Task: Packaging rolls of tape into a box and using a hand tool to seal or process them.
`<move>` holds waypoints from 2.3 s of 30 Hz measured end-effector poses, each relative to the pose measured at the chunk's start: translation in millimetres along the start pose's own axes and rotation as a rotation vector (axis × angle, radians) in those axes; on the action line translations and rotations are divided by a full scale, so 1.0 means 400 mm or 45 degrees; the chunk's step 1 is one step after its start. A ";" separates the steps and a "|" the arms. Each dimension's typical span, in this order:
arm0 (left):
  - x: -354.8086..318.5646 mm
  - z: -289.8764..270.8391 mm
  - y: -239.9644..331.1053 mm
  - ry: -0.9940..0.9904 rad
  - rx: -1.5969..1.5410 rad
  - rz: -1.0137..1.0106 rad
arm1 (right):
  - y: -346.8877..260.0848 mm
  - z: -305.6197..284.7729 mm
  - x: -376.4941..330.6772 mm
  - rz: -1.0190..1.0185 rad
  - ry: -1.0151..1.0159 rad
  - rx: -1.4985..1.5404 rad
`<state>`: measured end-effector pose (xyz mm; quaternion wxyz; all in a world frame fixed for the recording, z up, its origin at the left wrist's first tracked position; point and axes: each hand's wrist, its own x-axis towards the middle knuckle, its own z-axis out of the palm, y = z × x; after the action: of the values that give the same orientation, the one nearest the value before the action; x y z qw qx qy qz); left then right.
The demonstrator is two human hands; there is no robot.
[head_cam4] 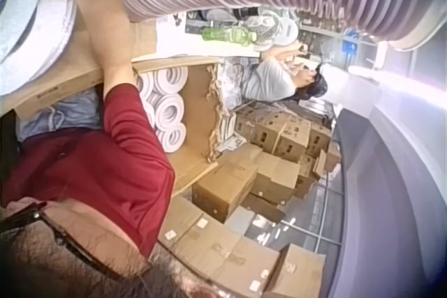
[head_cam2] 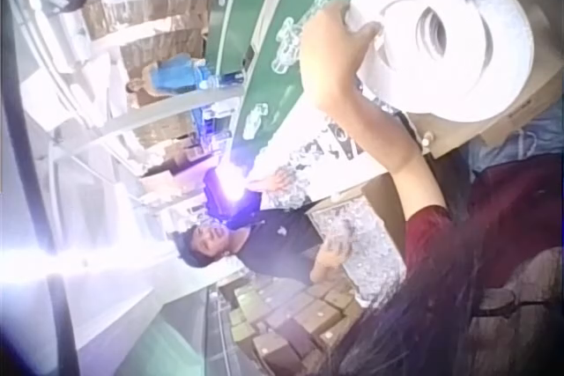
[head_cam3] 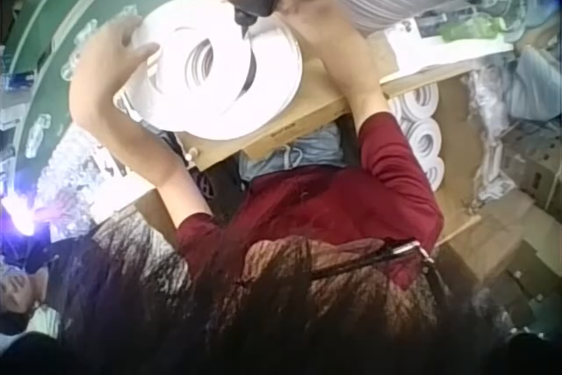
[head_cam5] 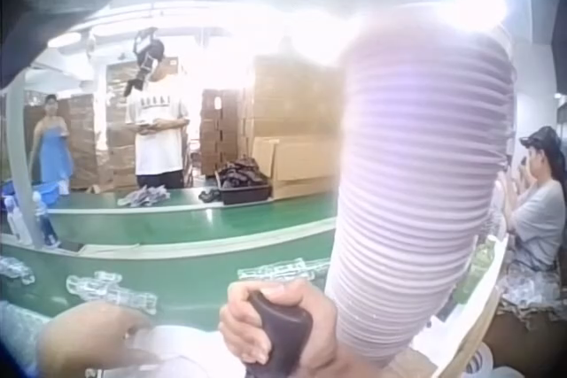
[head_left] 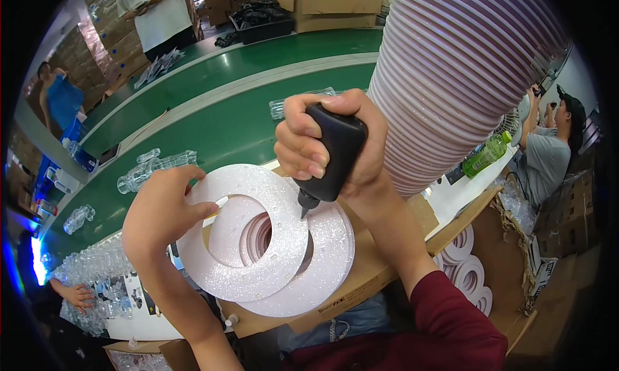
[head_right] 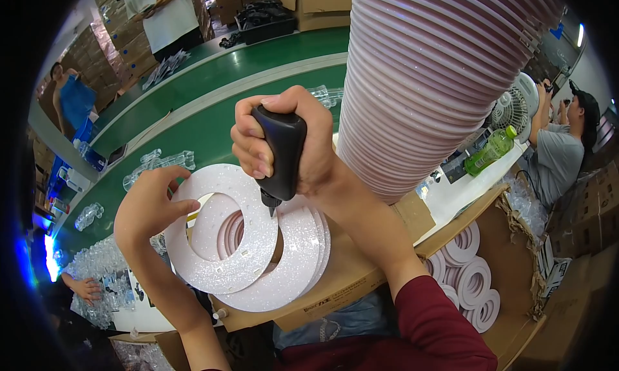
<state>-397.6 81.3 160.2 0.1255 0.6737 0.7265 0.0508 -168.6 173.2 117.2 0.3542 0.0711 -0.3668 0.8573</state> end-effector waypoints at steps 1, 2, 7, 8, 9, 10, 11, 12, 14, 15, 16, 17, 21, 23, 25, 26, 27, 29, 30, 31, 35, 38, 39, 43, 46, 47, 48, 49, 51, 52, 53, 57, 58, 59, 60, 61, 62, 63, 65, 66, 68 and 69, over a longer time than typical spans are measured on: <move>-0.001 0.000 0.000 0.005 -0.001 -0.002 | -0.001 0.001 -0.001 0.000 0.005 -0.008; -0.001 0.000 0.000 0.010 -0.002 -0.004 | -0.002 0.001 -0.001 0.001 0.010 -0.016; 0.001 -0.003 0.005 -0.006 -0.012 -0.013 | 0.002 -0.009 0.007 -0.017 0.010 -0.011; 0.000 -0.003 0.004 -0.004 -0.010 -0.011 | 0.003 -0.011 0.010 -0.020 0.013 0.012; 0.001 -0.003 0.004 -0.002 -0.008 -0.011 | 0.000 -0.011 0.010 -0.021 0.012 0.013; 0.001 -0.002 0.003 -0.012 -0.005 -0.013 | -0.003 -0.010 0.008 -0.038 -0.022 0.012; 0.002 -0.002 0.003 -0.021 -0.001 -0.015 | -0.006 -0.010 0.007 -0.056 -0.055 0.010; 0.002 -0.002 0.004 -0.020 0.002 -0.015 | -0.006 -0.012 0.007 -0.058 -0.057 0.011; 0.003 -0.001 0.007 -0.014 -0.002 -0.025 | -0.008 -0.021 0.005 -0.145 -0.128 0.024; 0.005 0.001 0.006 -0.013 0.000 -0.023 | -0.010 -0.024 0.003 -0.148 -0.129 0.024; 0.007 0.004 0.002 0.003 0.005 -0.004 | -0.013 -0.027 0.001 -0.164 -0.117 0.006; 0.009 0.007 -0.001 0.017 0.010 0.014 | -0.013 -0.030 0.000 -0.180 -0.103 -0.010; 0.007 0.011 0.000 0.027 0.030 0.021 | -0.010 -0.036 -0.002 -0.201 -0.069 -0.027; 0.007 0.012 -0.001 0.038 0.017 0.013 | -0.010 -0.036 -0.002 -0.186 -0.001 -0.064; 0.007 0.010 -0.001 0.034 0.022 0.012 | -0.009 -0.039 -0.001 -0.188 0.013 -0.076; 0.008 0.010 -0.001 0.031 0.022 0.010 | -0.009 -0.041 0.000 -0.186 0.028 -0.092; 0.008 0.011 -0.001 0.031 0.024 0.013 | -0.009 -0.043 0.000 -0.189 0.029 -0.092; 0.009 0.014 -0.002 0.042 0.028 0.008 | -0.008 -0.047 0.002 -0.186 0.043 -0.075; 0.009 0.014 -0.002 0.041 0.030 0.008 | -0.008 -0.048 0.003 -0.189 0.043 -0.074; 0.009 0.014 -0.002 0.038 0.032 0.008 | -0.008 -0.049 0.003 -0.184 0.037 -0.065; 0.014 0.014 0.007 0.028 0.031 0.003 | -0.011 -0.054 0.002 -0.183 0.024 -0.047; 0.018 0.017 0.014 0.026 0.036 -0.004 | -0.011 -0.058 0.001 -0.182 0.023 -0.062; 0.019 0.017 0.015 0.024 0.038 -0.002 | -0.012 -0.059 0.001 -0.185 0.025 -0.061; 0.016 0.015 0.009 0.004 0.024 0.021 | -0.014 -0.048 0.005 -0.172 -0.010 -0.008; 0.018 0.014 0.018 -0.025 -0.029 0.090 | -0.004 -0.036 0.001 -0.207 -0.082 0.031; 0.020 0.015 0.021 -0.045 -0.067 0.137 | 0.003 -0.033 0.000 -0.210 -0.126 0.055; 0.021 0.017 0.024 -0.047 -0.066 0.141 | 0.007 -0.031 -0.001 -0.213 -0.124 0.053; 0.022 0.018 0.026 -0.057 -0.067 0.136 | 0.011 -0.029 -0.001 -0.176 -0.114 0.067; 0.026 0.021 0.029 -0.071 -0.066 0.128 | 0.018 -0.032 -0.003 -0.139 -0.103 0.087; 0.027 0.023 0.030 -0.071 -0.059 0.124 | 0.021 -0.034 -0.004 -0.130 -0.094 0.113; 0.027 0.022 0.029 -0.069 -0.053 0.119 | 0.025 -0.033 -0.003 -0.121 -0.086 0.139; 0.029 0.024 0.026 -0.056 -0.057 0.117 | 0.029 -0.026 -0.005 -0.097 -0.037 0.127; 0.030 0.023 0.027 -0.061 -0.054 0.112 | 0.028 -0.027 -0.005 -0.104 -0.031 0.118; 0.031 0.024 0.029 -0.067 -0.052 0.110 | 0.026 -0.027 -0.007 -0.111 -0.022 0.106; 0.031 0.025 0.032 -0.068 -0.053 0.111 | 0.025 -0.028 -0.008 -0.112 -0.021 0.105; 0.031 0.026 0.035 -0.064 -0.054 0.107 | 0.023 -0.029 -0.009 -0.112 -0.014 0.098; 0.031 0.026 0.036 -0.060 -0.053 0.101 | 0.023 -0.031 -0.009 -0.112 -0.008 0.092; 0.032 0.027 0.036 -0.060 -0.053 0.101 | 0.024 -0.032 -0.008 -0.112 -0.007 0.093; 0.032 0.025 0.036 -0.063 -0.048 0.122 | 0.027 -0.033 -0.006 -0.103 0.038 0.086; 0.032 0.024 0.036 -0.063 -0.048 0.121 | 0.027 -0.032 -0.006 -0.103 0.037 0.087; 0.031 0.024 0.037 -0.071 -0.042 0.099 | 0.027 -0.032 -0.006 -0.113 0.002 0.071; 0.031 0.024 0.037 -0.070 -0.042 0.099 | 0.027 -0.033 -0.006 -0.114 0.002 0.070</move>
<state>-381.5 94.1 153.2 0.1545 0.7004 0.6951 0.0488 -172.1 175.7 100.4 0.3903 0.0964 -0.3392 0.8505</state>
